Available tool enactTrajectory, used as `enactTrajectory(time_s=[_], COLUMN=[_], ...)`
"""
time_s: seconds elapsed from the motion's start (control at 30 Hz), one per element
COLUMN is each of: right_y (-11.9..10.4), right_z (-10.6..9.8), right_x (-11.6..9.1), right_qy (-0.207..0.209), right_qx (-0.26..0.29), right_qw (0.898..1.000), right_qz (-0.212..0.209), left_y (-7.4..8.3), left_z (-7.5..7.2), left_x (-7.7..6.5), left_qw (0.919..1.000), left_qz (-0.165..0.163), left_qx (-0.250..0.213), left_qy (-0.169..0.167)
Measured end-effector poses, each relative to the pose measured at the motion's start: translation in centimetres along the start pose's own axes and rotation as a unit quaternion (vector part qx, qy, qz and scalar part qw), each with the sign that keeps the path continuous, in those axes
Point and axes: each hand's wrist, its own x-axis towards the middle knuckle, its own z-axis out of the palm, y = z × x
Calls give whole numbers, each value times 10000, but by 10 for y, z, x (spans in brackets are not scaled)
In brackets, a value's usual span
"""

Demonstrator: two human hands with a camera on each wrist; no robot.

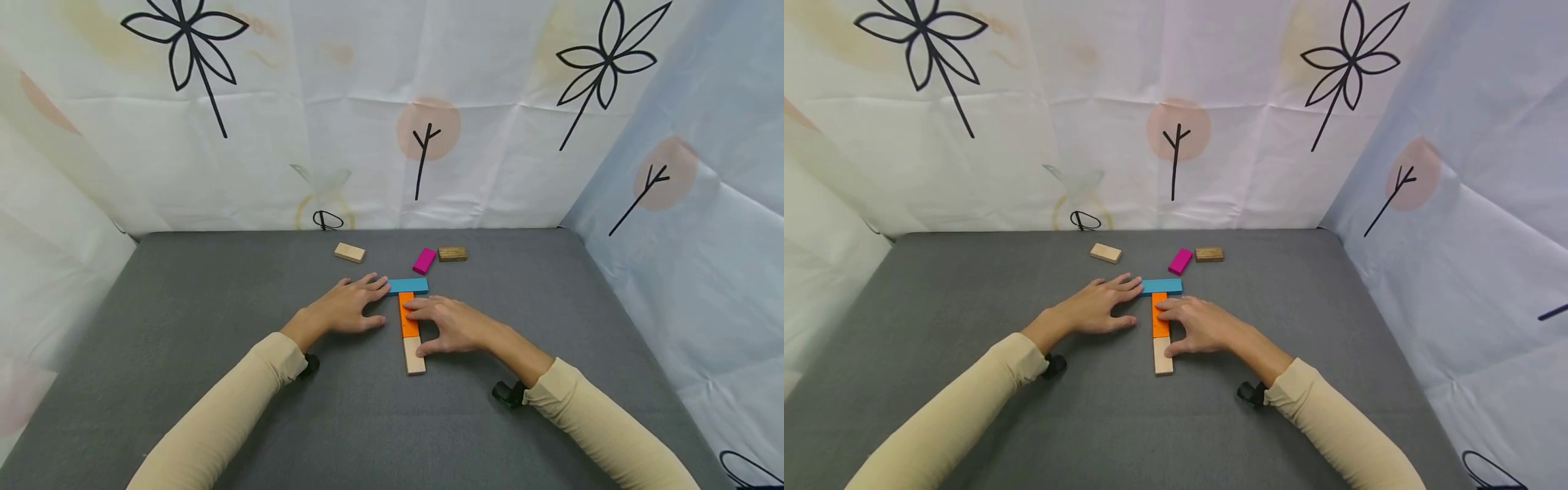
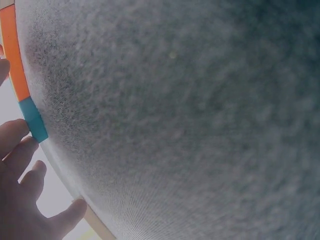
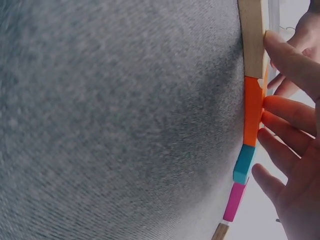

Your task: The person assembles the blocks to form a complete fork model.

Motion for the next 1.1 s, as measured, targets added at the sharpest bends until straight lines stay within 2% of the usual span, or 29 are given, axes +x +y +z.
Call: enactTrajectory(time_s=[0.17,0.47,0.7,0.87,1.1], right_y=[-3,-5,-5,-3,4], right_z=[-2,-5,-5,-3,3], right_x=[1,4,5,5,6], right_qy=[-9,-312,-316,-90,343], right_qx=[-20,-98,-47,-183,-379], right_qw=[10000,9995,9995,9998,9980], right_qz=[-34,46,83,83,369], left_y=[2,4,4,5,5], left_z=[-3,-5,-4,-3,-2], left_x=[-2,-3,-4,-4,-3], left_qw=[10000,10000,10000,9999,9996], left_qz=[13,31,3,2,17], left_qx=[45,61,79,132,256], left_qy=[14,53,56,28,86])
